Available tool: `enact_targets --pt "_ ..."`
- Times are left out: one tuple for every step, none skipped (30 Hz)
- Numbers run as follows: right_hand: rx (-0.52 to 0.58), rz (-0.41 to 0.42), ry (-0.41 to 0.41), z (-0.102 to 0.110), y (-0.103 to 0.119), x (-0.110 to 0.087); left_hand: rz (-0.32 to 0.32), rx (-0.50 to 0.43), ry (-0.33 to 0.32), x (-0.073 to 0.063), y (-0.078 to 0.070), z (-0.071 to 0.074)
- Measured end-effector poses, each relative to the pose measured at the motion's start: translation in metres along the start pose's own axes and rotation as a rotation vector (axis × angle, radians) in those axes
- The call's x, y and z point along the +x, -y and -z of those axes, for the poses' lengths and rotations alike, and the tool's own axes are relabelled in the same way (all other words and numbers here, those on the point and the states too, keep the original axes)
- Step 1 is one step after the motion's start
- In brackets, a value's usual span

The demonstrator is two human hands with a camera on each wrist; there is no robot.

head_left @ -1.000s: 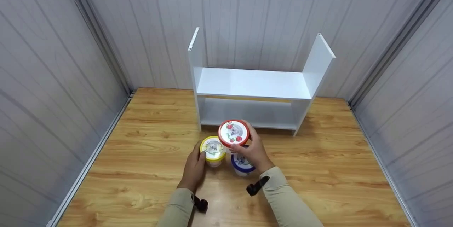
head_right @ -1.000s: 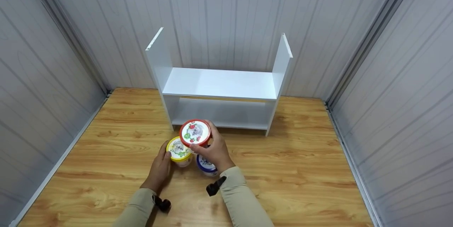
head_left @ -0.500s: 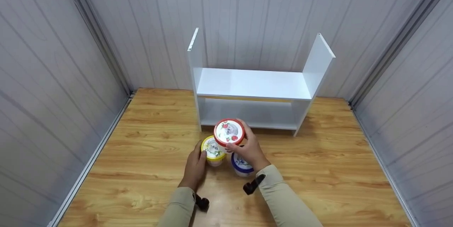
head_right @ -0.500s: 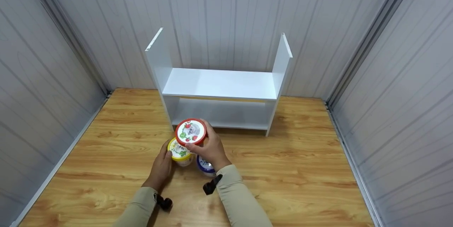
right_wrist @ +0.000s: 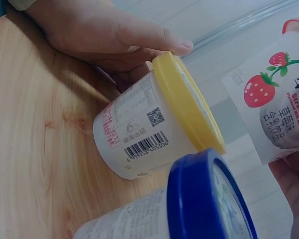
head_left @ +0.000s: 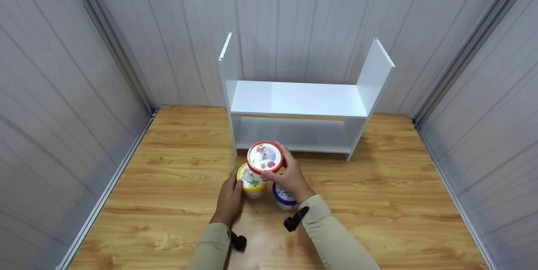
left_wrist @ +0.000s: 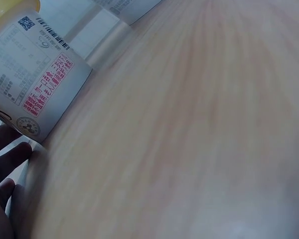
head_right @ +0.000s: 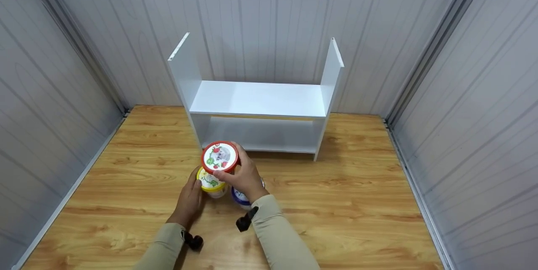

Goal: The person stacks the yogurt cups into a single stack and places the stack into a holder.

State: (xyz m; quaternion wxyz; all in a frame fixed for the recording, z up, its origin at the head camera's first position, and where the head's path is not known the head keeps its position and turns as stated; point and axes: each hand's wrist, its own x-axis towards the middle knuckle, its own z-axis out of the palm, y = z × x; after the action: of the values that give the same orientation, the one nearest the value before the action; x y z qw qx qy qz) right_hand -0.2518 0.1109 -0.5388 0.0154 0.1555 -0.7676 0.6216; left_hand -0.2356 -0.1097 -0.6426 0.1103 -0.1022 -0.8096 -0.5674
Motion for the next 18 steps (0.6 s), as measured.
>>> enact_targets --pt "0.003 0.007 0.004 -0.001 0.000 0.000 -0.004 0.002 -0.001 0.000 0.000 0.000" --pt "0.004 0.014 0.007 -0.001 -0.001 0.000 -0.012 0.003 -0.002 0.000 0.000 0.000" --pt "0.006 0.012 0.010 -0.002 -0.001 0.000 -0.009 0.002 0.000 0.000 0.000 0.001" --pt "0.007 0.009 0.012 -0.003 -0.001 0.000 -0.001 -0.001 0.002 -0.001 0.000 0.001" --pt "0.008 0.007 0.016 -0.004 -0.001 0.000 0.008 -0.003 0.004 -0.001 0.000 0.001" --pt "0.007 0.005 0.019 -0.005 -0.001 0.000 0.018 -0.007 0.008 -0.002 0.000 0.002" --pt "0.012 0.005 0.024 -0.006 -0.001 -0.001 0.028 -0.008 0.010 -0.003 0.000 0.002" --pt "0.016 0.001 0.029 -0.007 -0.001 -0.001 0.039 -0.010 0.012 -0.003 0.000 0.002" --pt "0.024 0.002 0.035 -0.008 -0.001 -0.001 0.047 -0.012 0.014 -0.003 0.000 0.003" --pt "0.030 0.004 0.041 -0.009 -0.001 -0.001 0.052 -0.013 0.016 -0.003 0.000 0.003" --pt "0.037 0.007 0.048 -0.010 -0.001 -0.001 0.054 -0.016 0.017 -0.003 0.000 0.003" --pt "0.045 0.012 0.054 -0.011 -0.001 0.000 0.055 -0.017 0.019 -0.003 0.000 0.003" --pt "0.050 0.015 0.058 -0.012 -0.001 0.000 0.051 -0.012 0.018 -0.002 0.000 0.003" --pt "0.053 0.018 0.061 -0.012 -0.001 0.000 0.046 -0.012 0.019 -0.002 0.000 0.003" --pt "0.055 0.021 0.064 -0.012 -0.001 0.000 0.040 -0.011 0.021 -0.001 0.001 0.002" --pt "0.051 0.020 0.064 -0.013 -0.001 0.001 0.038 -0.009 0.024 -0.001 0.000 0.002" --pt "0.049 0.020 0.065 -0.013 0.000 0.001 0.038 -0.008 0.026 0.000 0.000 0.002" --pt "0.046 0.017 0.065 -0.013 0.000 0.001 0.039 -0.006 0.028 0.000 0.000 0.001"
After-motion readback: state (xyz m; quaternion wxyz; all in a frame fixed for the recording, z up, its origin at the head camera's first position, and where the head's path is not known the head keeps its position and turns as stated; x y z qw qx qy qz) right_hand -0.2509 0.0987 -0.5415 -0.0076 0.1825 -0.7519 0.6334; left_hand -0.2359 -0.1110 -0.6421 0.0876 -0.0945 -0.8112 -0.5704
